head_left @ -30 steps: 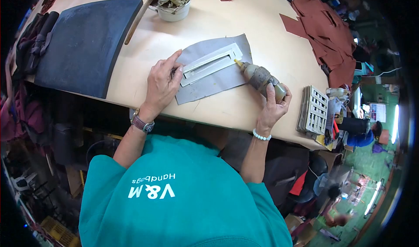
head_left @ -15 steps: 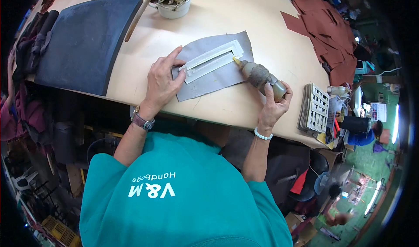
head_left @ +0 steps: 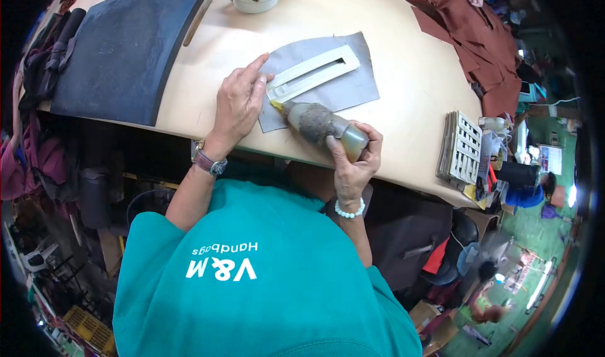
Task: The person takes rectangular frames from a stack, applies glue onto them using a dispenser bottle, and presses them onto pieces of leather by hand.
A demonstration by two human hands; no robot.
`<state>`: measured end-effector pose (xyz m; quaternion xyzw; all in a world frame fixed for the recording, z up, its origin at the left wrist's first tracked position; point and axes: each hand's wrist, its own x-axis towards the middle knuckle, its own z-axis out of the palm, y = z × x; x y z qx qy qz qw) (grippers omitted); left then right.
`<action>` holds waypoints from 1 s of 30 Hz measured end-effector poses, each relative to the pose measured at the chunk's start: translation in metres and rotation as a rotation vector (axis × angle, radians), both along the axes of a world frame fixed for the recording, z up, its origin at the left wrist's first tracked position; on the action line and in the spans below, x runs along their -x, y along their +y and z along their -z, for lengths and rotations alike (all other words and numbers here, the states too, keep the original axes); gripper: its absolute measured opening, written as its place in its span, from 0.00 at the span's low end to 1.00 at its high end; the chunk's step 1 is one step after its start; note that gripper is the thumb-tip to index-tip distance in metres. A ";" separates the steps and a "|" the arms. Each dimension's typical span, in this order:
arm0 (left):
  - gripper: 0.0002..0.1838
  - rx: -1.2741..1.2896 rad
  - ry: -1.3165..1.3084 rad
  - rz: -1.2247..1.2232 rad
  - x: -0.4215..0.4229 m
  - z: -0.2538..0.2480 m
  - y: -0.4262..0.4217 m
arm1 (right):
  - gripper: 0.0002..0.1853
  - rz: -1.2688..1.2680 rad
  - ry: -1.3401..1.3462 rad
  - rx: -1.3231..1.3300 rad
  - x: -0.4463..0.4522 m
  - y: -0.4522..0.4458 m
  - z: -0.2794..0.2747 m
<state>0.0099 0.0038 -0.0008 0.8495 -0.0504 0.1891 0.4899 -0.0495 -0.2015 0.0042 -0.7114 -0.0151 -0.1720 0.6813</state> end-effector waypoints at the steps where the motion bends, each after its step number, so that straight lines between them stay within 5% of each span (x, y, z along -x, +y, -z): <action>1: 0.20 0.002 -0.011 0.003 0.000 0.001 0.000 | 0.25 -0.014 -0.029 0.016 0.001 0.003 0.000; 9: 0.19 0.010 -0.003 0.009 -0.001 0.001 0.001 | 0.17 0.040 0.208 -0.841 -0.033 -0.050 -0.015; 16: 0.29 -0.078 -0.023 0.047 -0.001 -0.001 0.003 | 0.15 0.399 0.165 0.274 -0.042 -0.095 -0.007; 19: 0.33 -0.101 0.001 0.076 0.000 0.000 0.003 | 0.14 0.516 -0.050 0.848 -0.050 -0.087 -0.030; 23: 0.34 -0.097 0.031 0.095 -0.001 0.000 0.004 | 0.10 0.326 -0.174 1.128 -0.086 -0.041 -0.056; 30: 0.34 -0.105 0.035 0.104 0.001 0.001 0.006 | 0.12 0.079 0.106 1.468 -0.127 0.000 -0.030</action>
